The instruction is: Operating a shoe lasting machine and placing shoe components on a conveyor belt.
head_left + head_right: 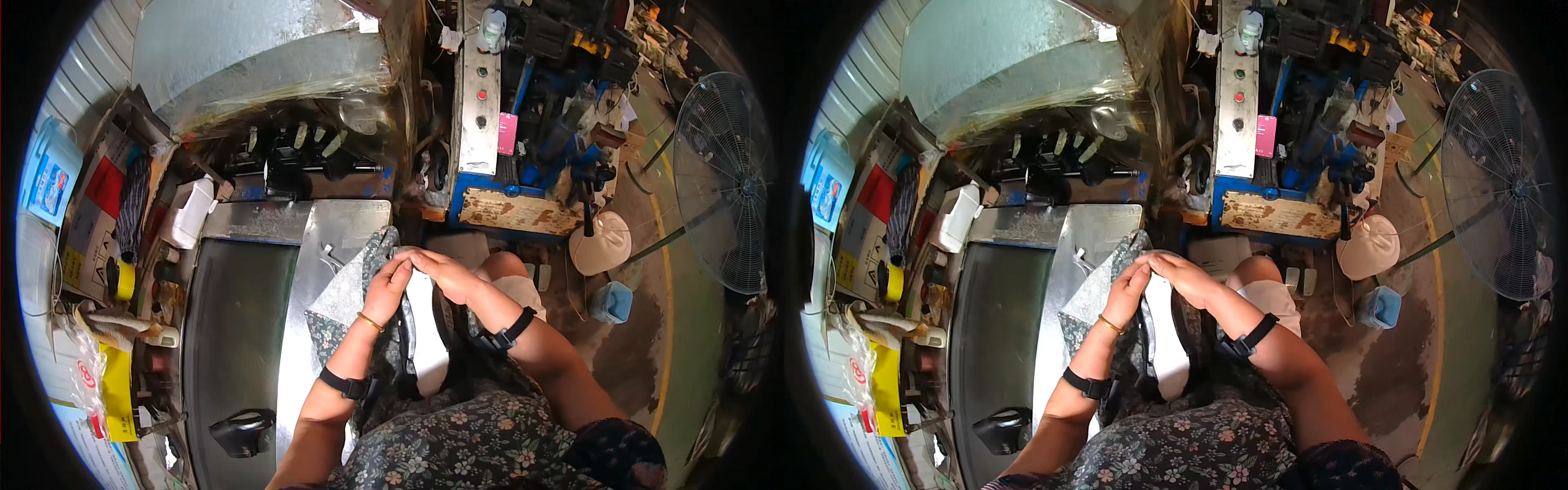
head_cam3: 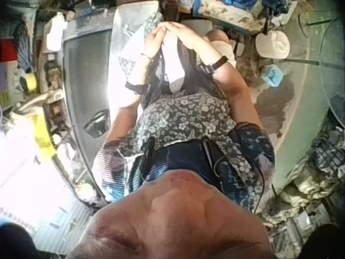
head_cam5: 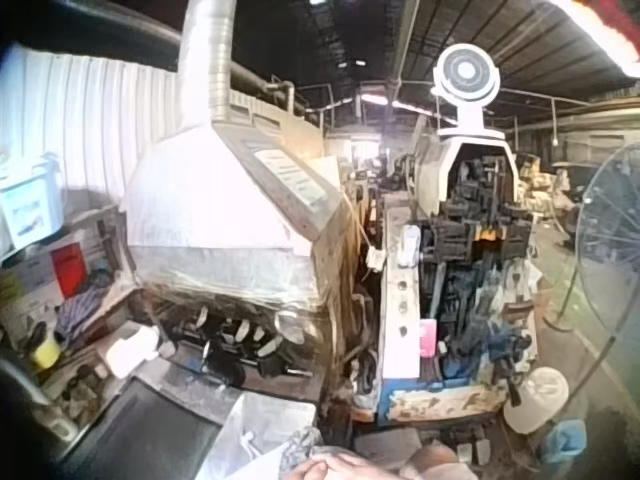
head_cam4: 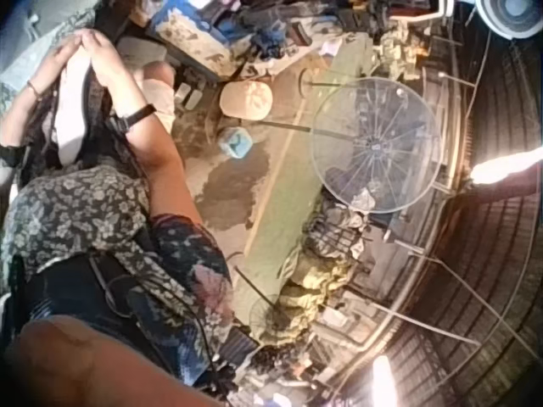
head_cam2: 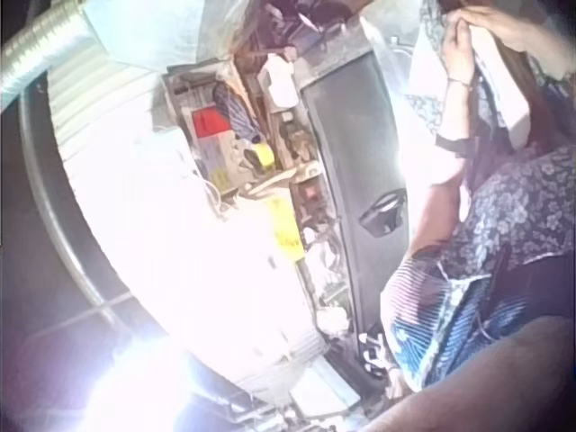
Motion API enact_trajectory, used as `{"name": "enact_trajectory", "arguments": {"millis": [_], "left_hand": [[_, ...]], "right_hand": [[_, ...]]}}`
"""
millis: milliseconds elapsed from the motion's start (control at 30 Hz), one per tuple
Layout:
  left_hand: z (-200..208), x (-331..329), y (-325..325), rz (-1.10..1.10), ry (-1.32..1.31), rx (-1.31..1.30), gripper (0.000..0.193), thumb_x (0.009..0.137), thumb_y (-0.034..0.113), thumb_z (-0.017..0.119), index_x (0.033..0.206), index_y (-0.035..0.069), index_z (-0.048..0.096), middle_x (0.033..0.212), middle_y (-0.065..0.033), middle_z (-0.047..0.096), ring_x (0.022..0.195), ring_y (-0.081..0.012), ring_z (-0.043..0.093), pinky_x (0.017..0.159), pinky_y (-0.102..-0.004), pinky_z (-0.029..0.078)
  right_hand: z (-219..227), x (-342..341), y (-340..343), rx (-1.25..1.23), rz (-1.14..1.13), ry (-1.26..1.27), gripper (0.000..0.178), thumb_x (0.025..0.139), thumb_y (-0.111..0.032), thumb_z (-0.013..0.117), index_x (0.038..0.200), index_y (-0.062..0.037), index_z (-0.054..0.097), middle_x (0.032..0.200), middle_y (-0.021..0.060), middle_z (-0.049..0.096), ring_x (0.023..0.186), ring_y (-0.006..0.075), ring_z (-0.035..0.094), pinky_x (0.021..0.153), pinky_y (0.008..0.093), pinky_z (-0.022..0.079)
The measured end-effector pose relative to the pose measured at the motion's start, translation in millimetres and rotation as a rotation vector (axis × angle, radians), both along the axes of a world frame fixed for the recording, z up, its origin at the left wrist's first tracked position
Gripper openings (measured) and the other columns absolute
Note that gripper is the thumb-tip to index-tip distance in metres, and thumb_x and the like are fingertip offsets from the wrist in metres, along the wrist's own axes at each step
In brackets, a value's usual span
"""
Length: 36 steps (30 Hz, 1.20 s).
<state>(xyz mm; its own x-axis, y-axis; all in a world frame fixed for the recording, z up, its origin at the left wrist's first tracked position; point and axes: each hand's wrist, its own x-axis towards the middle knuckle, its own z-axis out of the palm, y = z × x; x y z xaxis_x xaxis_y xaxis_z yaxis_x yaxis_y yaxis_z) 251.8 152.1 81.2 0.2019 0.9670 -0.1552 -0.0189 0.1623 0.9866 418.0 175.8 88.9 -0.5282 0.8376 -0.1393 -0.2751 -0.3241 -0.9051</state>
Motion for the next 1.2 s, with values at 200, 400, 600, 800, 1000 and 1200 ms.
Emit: {"name": "enact_trajectory", "arguments": {"millis": [200, 400, 600, 800, 1000, 1200], "left_hand": [[-10, 1, -5, 0.05, -0.191, -0.013, 0.04, 0.096, 0.023, 0.057, 0.131, 0.003, 0.052, 0.123, -0.0065, 0.059, 0.114, -0.0152, 0.052, 0.1, -0.0272, 0.039], [-15, -2, 0, 0.026, -0.056, 0.062, 0.04, 0.096, 0.024, 0.058, 0.13, 0.004, 0.051, 0.122, -0.0075, 0.057, 0.112, -0.0141, 0.051, 0.099, -0.0266, 0.039], [24, -70, 6, -0.086, -0.384, -0.359, 0.087, 0.09, 0.073, 0.034, 0.151, 0.012, 0.02, 0.121, -0.0099, 0.06, 0.095, -0.0128, 0.059, 0.066, -0.0218, 0.043], [119, -138, -19, -0.355, -0.042, -0.821, 0.05, 0.089, 0.034, 0.068, 0.121, -0.004, 0.059, 0.112, -0.0144, 0.066, 0.101, -0.0226, 0.064, 0.088, -0.0351, 0.053], [156, -190, -54, 0.161, -0.029, -0.379, 0.045, 0.077, 0.01, 0.076, 0.117, -0.004, 0.06, 0.102, -0.0114, 0.067, 0.09, -0.0194, 0.066, 0.083, -0.0325, 0.053], [141, -269, 19, 0.789, 0.187, 0.238, 0.054, 0.077, 0.013, 0.078, 0.122, -0.003, 0.054, 0.099, -0.0074, 0.063, 0.083, -0.0141, 0.06, 0.077, -0.0288, 0.051]], "right_hand": [[-1, -12, -1, 0.284, -0.146, -0.383, 0.029, 0.101, -0.021, 0.043, 0.114, -0.0013, 0.061, 0.122, 0.0099, 0.059, 0.117, 0.019, 0.052, 0.1, 0.0333, 0.039], [1, -1, -9, 0.391, -0.143, -0.338, 0.034, 0.099, -0.013, 0.044, 0.13, -0.0033, 0.053, 0.129, 0.0109, 0.056, 0.123, 0.0202, 0.05, 0.105, 0.0347, 0.038], [28, -36, -37, 0.612, -0.324, -0.465, 0.044, 0.088, -0.011, 0.062, 0.131, -0.0026, 0.052, 0.128, 0.017, 0.057, 0.122, 0.0305, 0.053, 0.105, 0.0374, 0.04], [94, -66, -81, 1.124, 0.232, -0.162, 0.039, 0.084, -0.019, 0.071, 0.118, -0.002, 0.062, 0.137, 0.016, 0.051, 0.128, 0.0318, 0.048, 0.104, 0.0396, 0.041], [31, 23, -64, 0.414, 0.116, -0.396, 0.023, 0.092, -0.013, 0.064, 0.111, -0.0028, 0.067, 0.102, 0.0091, 0.071, 0.092, 0.013, 0.066, 0.081, 0.0271, 0.052], [-18, 111, -93, 0.318, -0.144, -0.695, 0.019, 0.094, -0.006, 0.054, 0.105, 0.005, 0.065, 0.093, 0.0096, 0.07, 0.082, 0.0147, 0.067, 0.076, 0.0277, 0.053]]}}
